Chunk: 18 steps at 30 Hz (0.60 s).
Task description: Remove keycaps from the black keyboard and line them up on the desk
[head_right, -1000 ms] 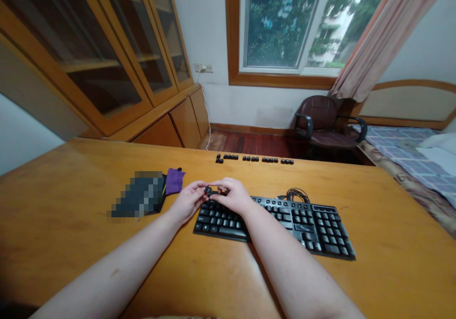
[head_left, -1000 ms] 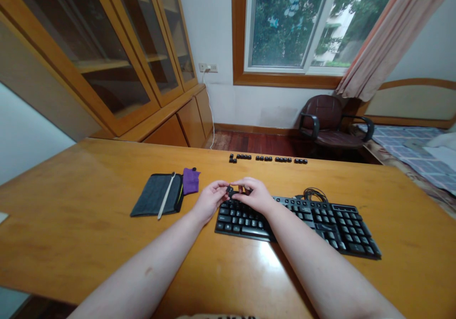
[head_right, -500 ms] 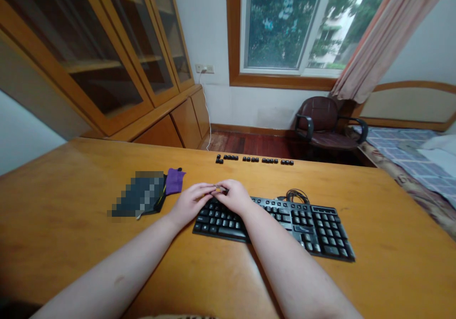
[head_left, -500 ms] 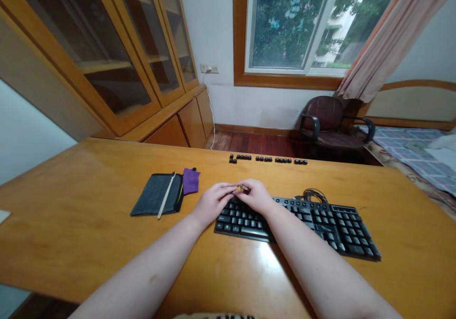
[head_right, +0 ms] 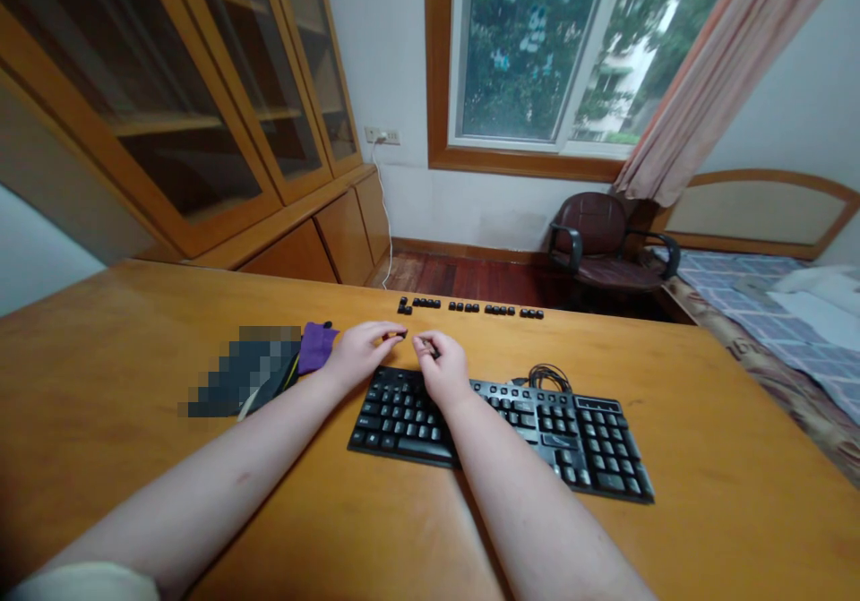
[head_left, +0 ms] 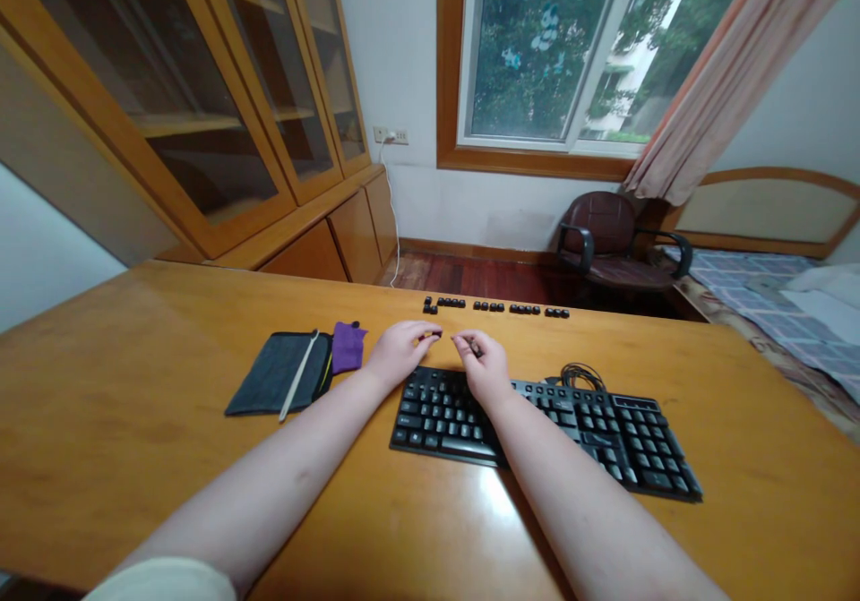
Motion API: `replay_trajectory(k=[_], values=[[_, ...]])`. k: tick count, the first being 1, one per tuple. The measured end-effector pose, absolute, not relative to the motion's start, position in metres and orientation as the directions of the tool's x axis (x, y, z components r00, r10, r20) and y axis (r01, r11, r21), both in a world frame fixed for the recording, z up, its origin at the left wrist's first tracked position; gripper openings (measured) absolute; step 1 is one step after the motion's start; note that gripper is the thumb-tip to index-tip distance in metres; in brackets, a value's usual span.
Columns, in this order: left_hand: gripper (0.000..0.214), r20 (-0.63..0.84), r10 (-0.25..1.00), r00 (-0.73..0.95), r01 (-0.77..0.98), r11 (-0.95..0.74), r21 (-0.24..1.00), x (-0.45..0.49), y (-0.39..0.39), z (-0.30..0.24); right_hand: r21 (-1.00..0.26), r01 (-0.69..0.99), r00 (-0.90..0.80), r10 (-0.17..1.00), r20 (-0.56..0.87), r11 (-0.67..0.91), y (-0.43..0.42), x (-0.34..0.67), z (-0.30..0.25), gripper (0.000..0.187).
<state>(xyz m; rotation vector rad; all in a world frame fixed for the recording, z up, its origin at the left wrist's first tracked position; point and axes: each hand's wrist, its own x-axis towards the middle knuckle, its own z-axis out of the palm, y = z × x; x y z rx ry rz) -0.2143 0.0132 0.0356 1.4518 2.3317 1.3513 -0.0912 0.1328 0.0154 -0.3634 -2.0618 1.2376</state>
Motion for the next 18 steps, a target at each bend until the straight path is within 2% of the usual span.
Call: replay_trajectory(k=[4,9,18], values=[[0.023,0.248,0.833,-0.495,0.775,0.294,0.560,-0.242,0.057,0.033,-0.877,-0.123,-0.641,0.638,0.427,0.464,0.135,-0.090,0.016,0.031],[0.019,0.267,0.873,-0.409,0.896,0.327,0.301,-0.256,0.087,0.019,-0.882,-0.135,-0.630,0.648,0.429,0.452,0.134,-0.088,0.018,0.032],[0.016,0.281,0.874,-0.395,0.907,0.323,0.269,-0.263,0.077,0.001,-0.886,-0.130,-0.632,0.651,0.420,0.445,0.132,-0.088,0.020,0.030]])
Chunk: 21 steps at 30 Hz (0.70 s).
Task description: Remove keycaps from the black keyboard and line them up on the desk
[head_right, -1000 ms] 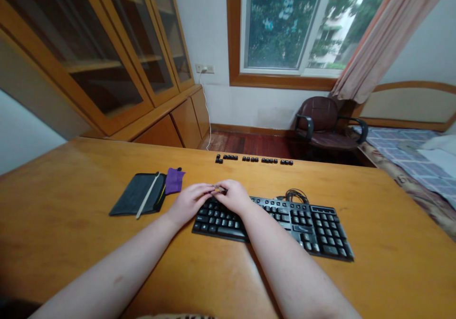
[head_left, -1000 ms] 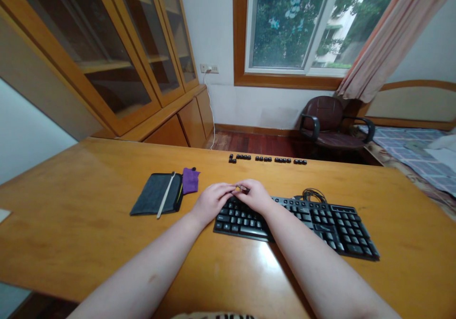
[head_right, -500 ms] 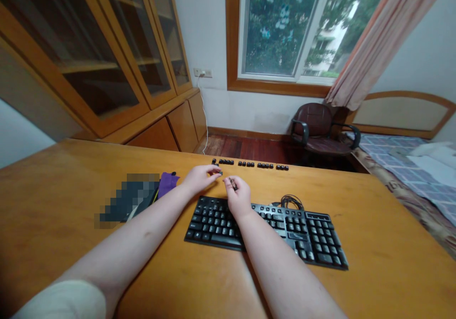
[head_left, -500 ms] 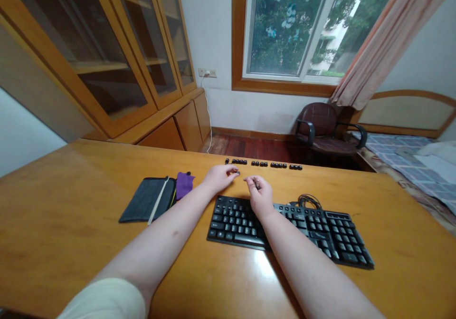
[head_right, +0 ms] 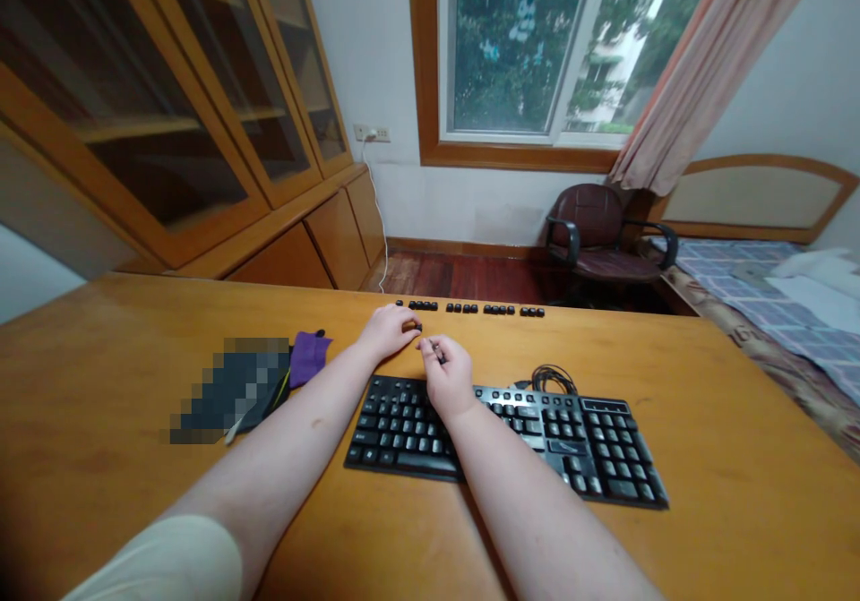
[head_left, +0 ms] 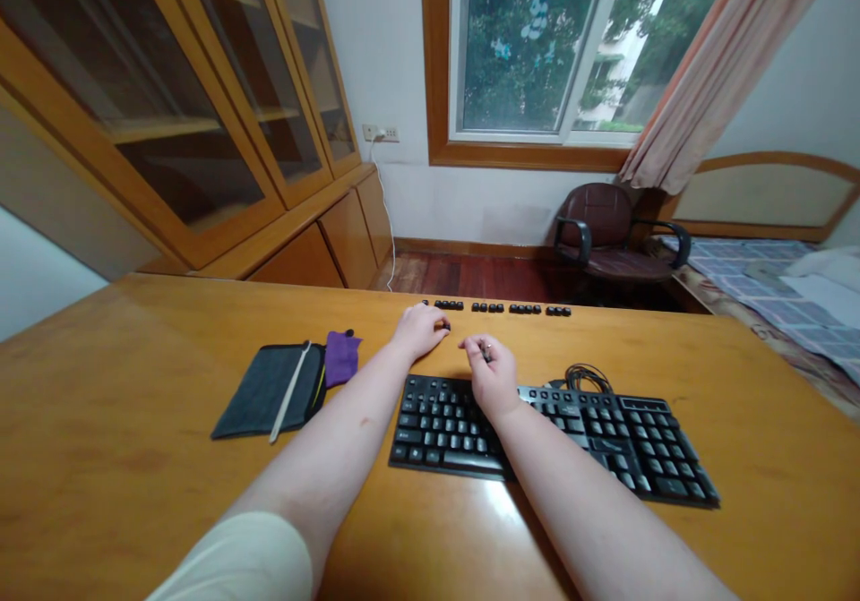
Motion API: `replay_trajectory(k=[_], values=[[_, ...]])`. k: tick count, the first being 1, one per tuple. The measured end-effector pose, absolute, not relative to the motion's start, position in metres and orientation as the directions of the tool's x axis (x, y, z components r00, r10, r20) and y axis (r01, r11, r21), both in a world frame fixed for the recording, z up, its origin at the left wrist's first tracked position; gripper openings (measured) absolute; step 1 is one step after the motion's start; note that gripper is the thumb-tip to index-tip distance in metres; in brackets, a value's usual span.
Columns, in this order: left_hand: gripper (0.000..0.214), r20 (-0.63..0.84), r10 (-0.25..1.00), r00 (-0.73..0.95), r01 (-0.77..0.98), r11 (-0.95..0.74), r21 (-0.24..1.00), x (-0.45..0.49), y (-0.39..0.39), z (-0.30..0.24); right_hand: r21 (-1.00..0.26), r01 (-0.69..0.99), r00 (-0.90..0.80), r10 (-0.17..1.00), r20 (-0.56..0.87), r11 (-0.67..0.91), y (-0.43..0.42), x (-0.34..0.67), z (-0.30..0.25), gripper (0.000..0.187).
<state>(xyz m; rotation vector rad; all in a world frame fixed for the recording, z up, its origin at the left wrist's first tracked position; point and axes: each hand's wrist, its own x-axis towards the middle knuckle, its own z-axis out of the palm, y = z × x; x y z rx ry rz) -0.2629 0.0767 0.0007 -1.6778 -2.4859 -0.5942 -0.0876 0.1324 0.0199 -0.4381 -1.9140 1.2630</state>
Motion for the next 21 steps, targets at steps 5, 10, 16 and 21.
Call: replay_trajectory(k=[5,10,16,21], values=[[0.012,0.348,0.814,-0.465,0.881,0.385,0.276,-0.266,0.076,0.000,-0.881,-0.123,-0.629,0.651,0.425,0.456,0.133,-0.087,0.019,0.030],[0.009,0.346,0.754,-0.558,0.823,0.448,0.350,-0.267,0.083,-0.006,-0.874,-0.110,-0.633,0.645,0.428,0.473,0.133,-0.087,0.020,0.030],[0.011,0.345,0.723,-0.598,0.795,0.482,0.368,-0.268,0.086,-0.011,-0.874,-0.100,-0.642,0.640,0.422,0.476,0.133,-0.088,0.020,0.030],[0.014,0.344,0.719,-0.604,0.792,0.496,0.355,-0.268,0.087,-0.010,-0.872,-0.091,-0.647,0.637,0.419,0.481,0.133,-0.088,0.019,0.030]])
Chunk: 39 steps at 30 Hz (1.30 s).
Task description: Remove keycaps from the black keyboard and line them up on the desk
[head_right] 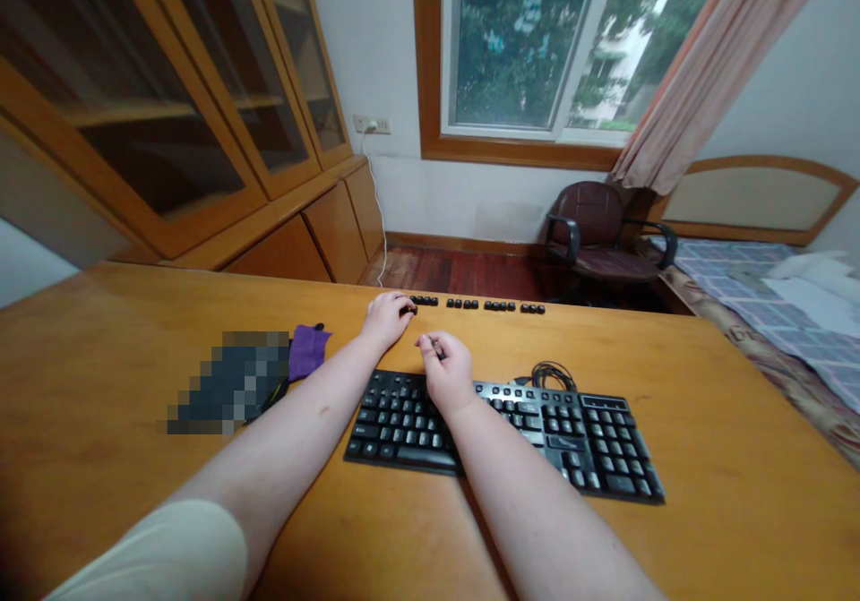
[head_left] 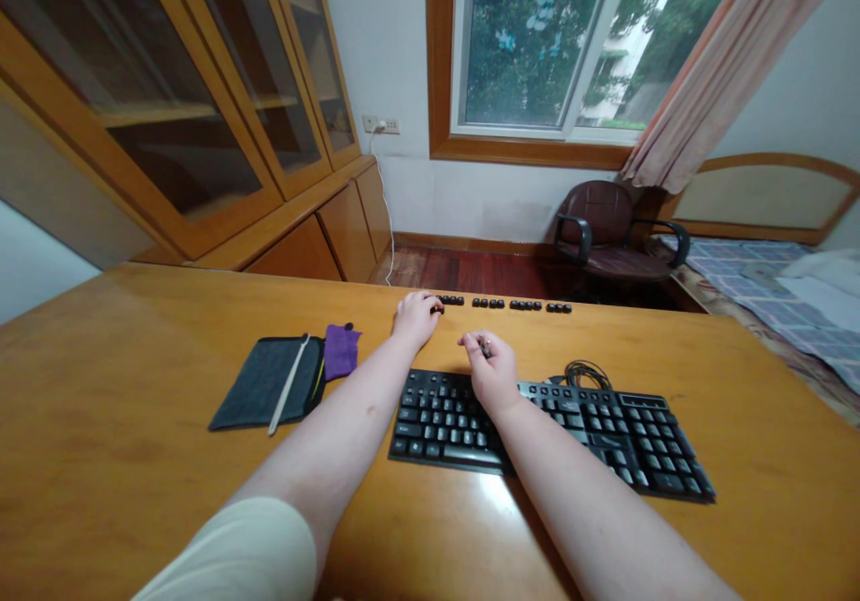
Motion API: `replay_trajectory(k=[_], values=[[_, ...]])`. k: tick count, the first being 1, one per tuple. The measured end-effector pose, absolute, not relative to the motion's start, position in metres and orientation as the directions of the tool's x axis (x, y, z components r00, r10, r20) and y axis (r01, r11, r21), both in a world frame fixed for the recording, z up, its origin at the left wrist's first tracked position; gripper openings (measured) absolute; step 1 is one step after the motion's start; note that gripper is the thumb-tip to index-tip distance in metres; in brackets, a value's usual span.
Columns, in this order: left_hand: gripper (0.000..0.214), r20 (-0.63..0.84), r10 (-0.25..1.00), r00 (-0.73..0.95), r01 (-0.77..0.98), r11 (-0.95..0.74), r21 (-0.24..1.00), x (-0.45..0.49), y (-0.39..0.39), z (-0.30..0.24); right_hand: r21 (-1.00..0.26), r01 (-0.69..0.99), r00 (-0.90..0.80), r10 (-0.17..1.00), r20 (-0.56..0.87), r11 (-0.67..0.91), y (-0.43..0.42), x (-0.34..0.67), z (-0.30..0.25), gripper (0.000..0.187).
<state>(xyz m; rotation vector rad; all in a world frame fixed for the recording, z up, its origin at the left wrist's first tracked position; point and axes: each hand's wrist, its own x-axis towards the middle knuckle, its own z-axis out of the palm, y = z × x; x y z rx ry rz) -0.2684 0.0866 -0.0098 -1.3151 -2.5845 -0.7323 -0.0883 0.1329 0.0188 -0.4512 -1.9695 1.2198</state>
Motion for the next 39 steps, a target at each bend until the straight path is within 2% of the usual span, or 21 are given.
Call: replay_trajectory(k=[11,27,39], values=[[0.013,0.354,0.705,-0.614,0.783,0.491,0.382,-0.2690,0.0863,-0.0102,-0.869,-0.098,-0.650,0.630,0.425,0.485,0.1330,-0.0882,0.0182,0.029],[0.015,0.357,0.724,-0.590,0.806,0.500,0.317,-0.2705,0.0888,-0.0102,-0.870,-0.101,-0.660,0.621,0.422,0.483,0.1322,-0.0896,0.0182,0.031],[0.019,0.376,0.714,-0.590,0.806,0.495,0.325,-0.2709,0.0853,-0.0089,-0.867,-0.093,-0.659,0.622,0.423,0.490,0.1328,-0.0892,0.0193,0.030]])
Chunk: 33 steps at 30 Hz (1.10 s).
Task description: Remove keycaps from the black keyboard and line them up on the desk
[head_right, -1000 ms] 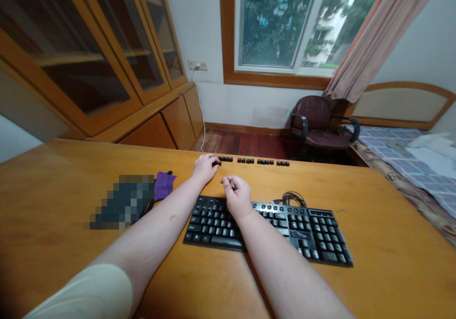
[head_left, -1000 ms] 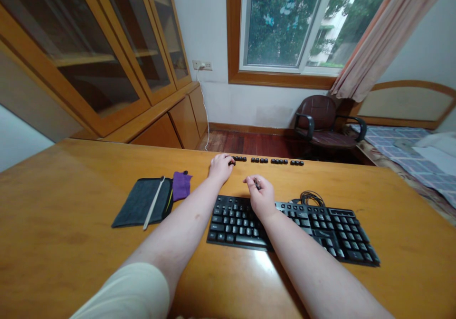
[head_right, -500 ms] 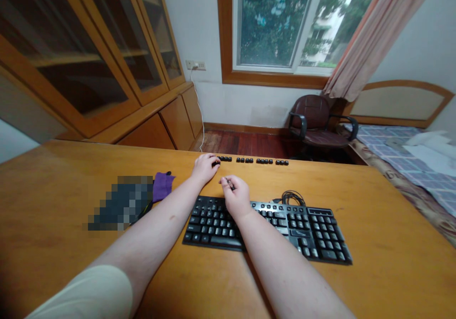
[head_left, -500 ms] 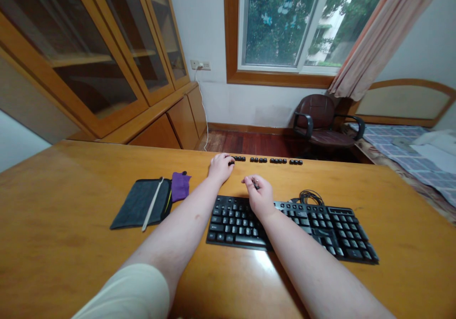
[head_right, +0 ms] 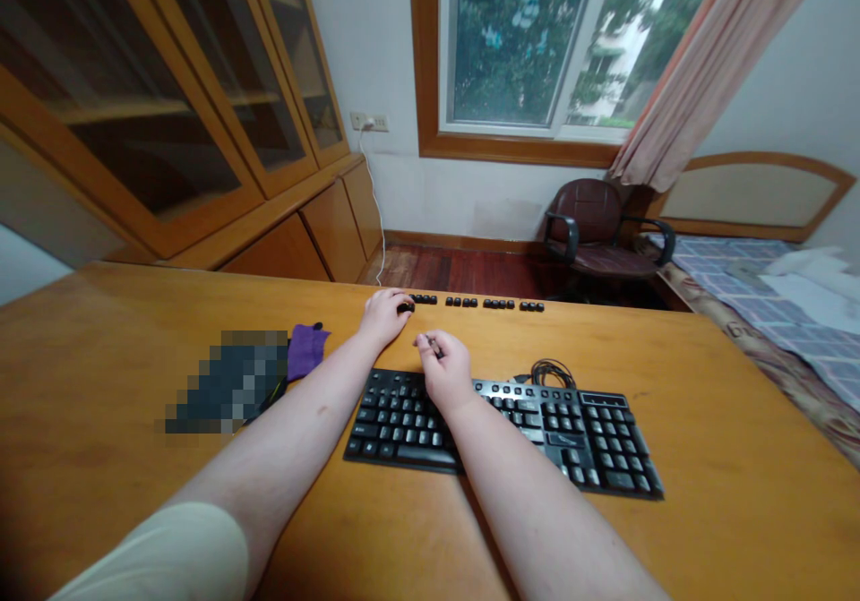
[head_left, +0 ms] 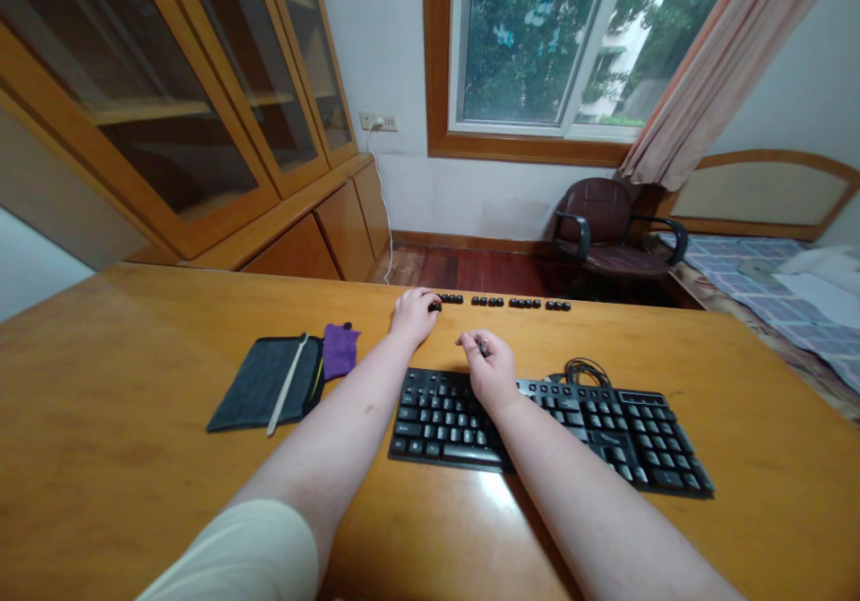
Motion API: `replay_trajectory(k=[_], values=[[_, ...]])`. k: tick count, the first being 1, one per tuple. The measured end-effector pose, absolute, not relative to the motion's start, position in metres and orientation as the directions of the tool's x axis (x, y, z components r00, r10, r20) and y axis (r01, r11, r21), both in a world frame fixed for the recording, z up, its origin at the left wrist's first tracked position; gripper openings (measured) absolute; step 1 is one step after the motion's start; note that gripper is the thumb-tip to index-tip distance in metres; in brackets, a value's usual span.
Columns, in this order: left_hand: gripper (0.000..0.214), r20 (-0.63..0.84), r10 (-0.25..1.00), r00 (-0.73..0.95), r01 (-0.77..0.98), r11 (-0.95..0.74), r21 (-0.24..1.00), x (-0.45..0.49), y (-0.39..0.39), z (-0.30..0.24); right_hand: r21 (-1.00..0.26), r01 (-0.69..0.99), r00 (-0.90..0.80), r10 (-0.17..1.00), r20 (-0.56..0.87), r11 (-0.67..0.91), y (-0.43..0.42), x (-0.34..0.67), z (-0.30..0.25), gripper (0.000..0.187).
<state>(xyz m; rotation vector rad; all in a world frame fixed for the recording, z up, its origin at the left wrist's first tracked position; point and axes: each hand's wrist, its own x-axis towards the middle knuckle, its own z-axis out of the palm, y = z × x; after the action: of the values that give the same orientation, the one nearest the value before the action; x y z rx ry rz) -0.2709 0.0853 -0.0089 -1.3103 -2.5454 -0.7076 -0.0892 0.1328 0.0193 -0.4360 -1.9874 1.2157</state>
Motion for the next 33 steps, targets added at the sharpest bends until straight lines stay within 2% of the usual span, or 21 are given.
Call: replay_trajectory(k=[15,24,33], values=[[0.025,0.376,0.688,-0.621,0.784,0.530,0.324,-0.2777,0.0803,-0.0107,-0.867,-0.089,-0.661,0.622,0.419,0.490,0.1327,-0.0886,0.0195,0.029],[0.013,0.358,0.722,-0.593,0.803,0.497,0.329,-0.2748,0.0834,-0.0103,-0.861,-0.089,-0.664,0.614,0.427,0.501,0.1325,-0.0887,0.0190,0.029],[0.013,0.361,0.712,-0.602,0.797,0.509,0.324,-0.2744,0.0858,-0.0108,-0.866,-0.083,-0.664,0.621,0.417,0.493,0.1324,-0.0877,0.0211,0.030]])
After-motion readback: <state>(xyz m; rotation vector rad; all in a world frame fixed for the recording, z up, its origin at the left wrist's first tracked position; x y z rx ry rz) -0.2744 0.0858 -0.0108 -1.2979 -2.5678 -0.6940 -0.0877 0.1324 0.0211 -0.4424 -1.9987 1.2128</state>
